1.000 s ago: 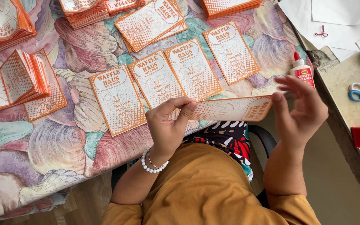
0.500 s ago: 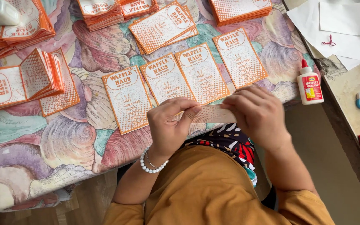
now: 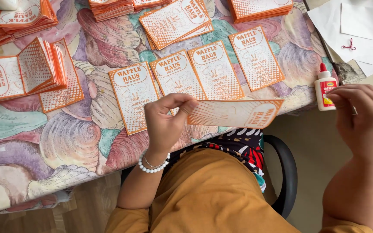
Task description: Applying glue to the edges of paper bags and folding them to complete the assembly process.
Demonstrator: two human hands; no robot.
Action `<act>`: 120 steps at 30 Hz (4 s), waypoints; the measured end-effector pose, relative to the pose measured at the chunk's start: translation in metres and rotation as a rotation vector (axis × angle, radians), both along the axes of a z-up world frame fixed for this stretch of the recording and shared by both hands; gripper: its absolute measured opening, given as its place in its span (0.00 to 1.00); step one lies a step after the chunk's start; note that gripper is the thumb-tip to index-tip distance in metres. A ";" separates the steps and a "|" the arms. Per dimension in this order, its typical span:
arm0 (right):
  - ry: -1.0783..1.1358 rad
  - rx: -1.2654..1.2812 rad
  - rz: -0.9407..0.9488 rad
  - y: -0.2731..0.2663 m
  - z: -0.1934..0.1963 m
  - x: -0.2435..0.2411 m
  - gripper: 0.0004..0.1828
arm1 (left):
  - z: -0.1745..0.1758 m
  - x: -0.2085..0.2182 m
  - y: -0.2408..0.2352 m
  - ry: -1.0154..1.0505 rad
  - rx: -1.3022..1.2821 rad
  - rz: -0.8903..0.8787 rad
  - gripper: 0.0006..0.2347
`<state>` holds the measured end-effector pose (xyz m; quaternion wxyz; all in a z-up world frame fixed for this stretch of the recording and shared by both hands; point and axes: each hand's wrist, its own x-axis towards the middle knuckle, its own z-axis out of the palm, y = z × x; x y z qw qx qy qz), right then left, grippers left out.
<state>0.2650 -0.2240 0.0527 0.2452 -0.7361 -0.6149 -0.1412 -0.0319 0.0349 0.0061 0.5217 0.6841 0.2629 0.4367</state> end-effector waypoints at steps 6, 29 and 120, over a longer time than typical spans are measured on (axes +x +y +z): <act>0.327 0.146 0.050 0.029 0.001 -0.040 0.16 | 0.001 -0.010 0.005 0.029 -0.034 0.048 0.05; 0.887 0.325 -0.053 0.050 -0.062 -0.024 0.12 | -0.016 -0.035 0.013 -0.209 -0.071 0.155 0.02; 0.155 0.148 0.215 0.073 -0.123 -0.031 0.07 | -0.058 0.143 -0.050 0.415 1.112 -0.250 0.28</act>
